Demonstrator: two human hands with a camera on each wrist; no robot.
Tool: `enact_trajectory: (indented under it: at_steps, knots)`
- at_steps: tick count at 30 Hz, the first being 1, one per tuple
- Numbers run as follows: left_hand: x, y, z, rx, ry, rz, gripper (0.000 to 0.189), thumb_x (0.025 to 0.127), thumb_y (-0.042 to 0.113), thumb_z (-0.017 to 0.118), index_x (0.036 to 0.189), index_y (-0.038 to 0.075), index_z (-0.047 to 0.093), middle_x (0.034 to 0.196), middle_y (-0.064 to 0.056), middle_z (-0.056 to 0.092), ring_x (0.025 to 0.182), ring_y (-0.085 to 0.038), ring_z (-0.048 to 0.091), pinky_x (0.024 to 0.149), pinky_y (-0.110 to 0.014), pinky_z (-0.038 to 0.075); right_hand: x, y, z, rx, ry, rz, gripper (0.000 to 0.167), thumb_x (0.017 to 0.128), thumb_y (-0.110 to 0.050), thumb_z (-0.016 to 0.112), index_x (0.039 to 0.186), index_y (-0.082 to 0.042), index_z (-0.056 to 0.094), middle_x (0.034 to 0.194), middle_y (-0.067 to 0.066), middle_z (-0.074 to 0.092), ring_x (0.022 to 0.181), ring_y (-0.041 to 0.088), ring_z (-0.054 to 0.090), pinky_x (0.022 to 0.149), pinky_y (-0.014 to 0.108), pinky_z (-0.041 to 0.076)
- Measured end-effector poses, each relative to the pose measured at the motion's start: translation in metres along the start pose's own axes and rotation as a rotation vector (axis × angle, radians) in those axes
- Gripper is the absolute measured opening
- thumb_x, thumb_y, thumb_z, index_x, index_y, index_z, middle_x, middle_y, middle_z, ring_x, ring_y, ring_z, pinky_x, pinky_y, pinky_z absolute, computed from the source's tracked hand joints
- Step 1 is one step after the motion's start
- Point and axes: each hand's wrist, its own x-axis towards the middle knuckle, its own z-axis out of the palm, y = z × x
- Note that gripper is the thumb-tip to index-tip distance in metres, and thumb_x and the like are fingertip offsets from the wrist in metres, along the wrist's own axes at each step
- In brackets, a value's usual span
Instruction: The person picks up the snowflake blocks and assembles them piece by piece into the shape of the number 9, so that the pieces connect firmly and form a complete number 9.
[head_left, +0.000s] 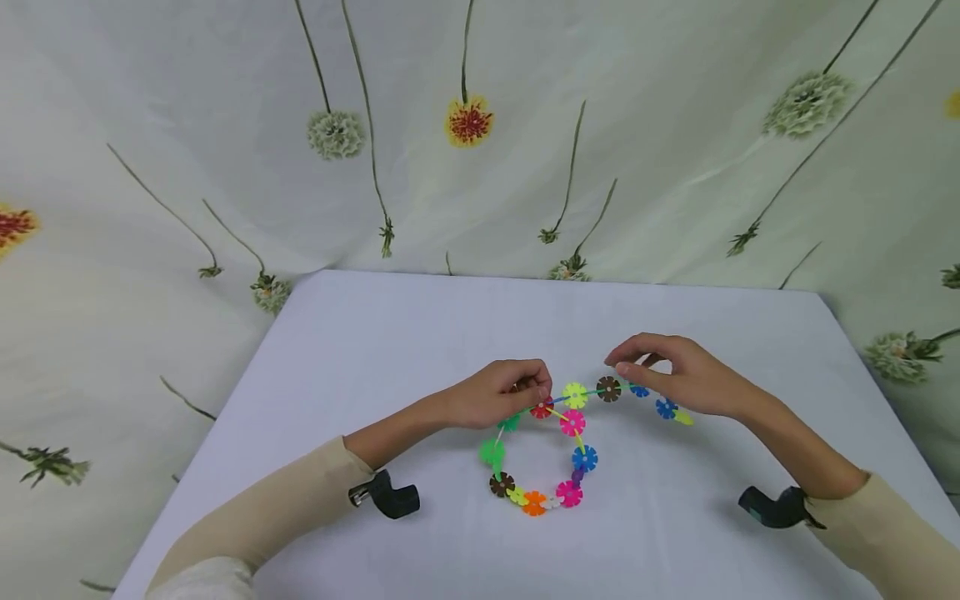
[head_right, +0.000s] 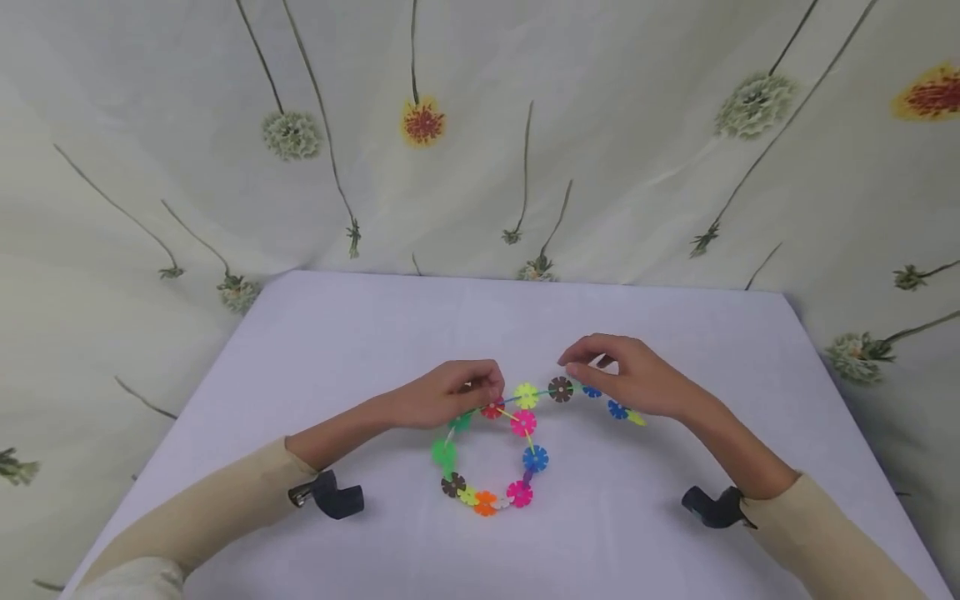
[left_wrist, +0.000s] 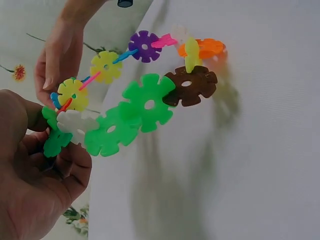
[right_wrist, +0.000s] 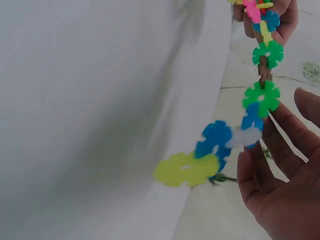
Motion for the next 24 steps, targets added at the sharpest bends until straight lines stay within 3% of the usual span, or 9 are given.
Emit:
enact_trajectory:
  at_steps: [7,12,15,19,24]
  knots:
    - [0.007,0.013,-0.003,0.004,-0.015,0.037,0.012,0.111,0.019,0.057,0.113,0.010,0.064,0.090,-0.017,0.062,0.076,-0.010,0.053,0.071,-0.021,0.045,0.023,-0.022,0.006,0.077,-0.205,-0.048,0.017,0.106,-0.028,0.069,0.120,-0.022,0.077,0.104,-0.001,0.077,0.087,0.016,0.069,0.074,0.029,0.059]
    - [0.009,0.017,-0.004,-0.002,0.028,0.076,0.010,0.110,0.019,0.059,0.113,0.011,0.066,0.091,-0.011,0.066,0.076,-0.010,0.056,0.071,-0.022,0.049,0.029,-0.023,0.009,0.139,-0.241,-0.068,0.010,0.105,-0.024,0.070,0.110,-0.017,0.076,0.095,0.007,0.073,0.074,0.020,0.066,0.066,0.032,0.058]
    - [0.008,0.013,-0.008,-0.032,0.100,0.094,0.013,0.111,0.022,0.060,0.115,0.015,0.069,0.099,-0.005,0.071,0.082,-0.012,0.062,0.076,-0.024,0.053,0.028,-0.021,0.009,0.177,-0.231,-0.063,0.011,0.106,-0.020,0.068,0.110,-0.012,0.075,0.095,0.012,0.071,0.074,0.022,0.066,0.067,0.034,0.061]
    - [0.002,0.001,-0.015,-0.109,0.243,0.094,0.020,0.113,0.024,0.055,0.121,0.015,0.070,0.112,-0.013,0.072,0.096,-0.023,0.066,0.083,-0.026,0.056,0.025,-0.019,0.007,0.178,-0.169,-0.034,0.011,0.107,-0.019,0.067,0.111,-0.011,0.073,0.097,0.015,0.068,0.077,0.020,0.066,0.069,0.033,0.061]
    - [-0.010,-0.022,-0.022,-0.283,0.393,0.010,0.028,0.116,0.022,0.047,0.125,0.005,0.068,0.116,-0.021,0.067,0.105,-0.032,0.064,0.092,-0.024,0.058,0.020,-0.015,0.003,0.189,-0.049,0.051,0.011,0.107,-0.021,0.067,0.113,-0.014,0.072,0.101,0.010,0.070,0.084,0.023,0.068,0.072,0.031,0.061]
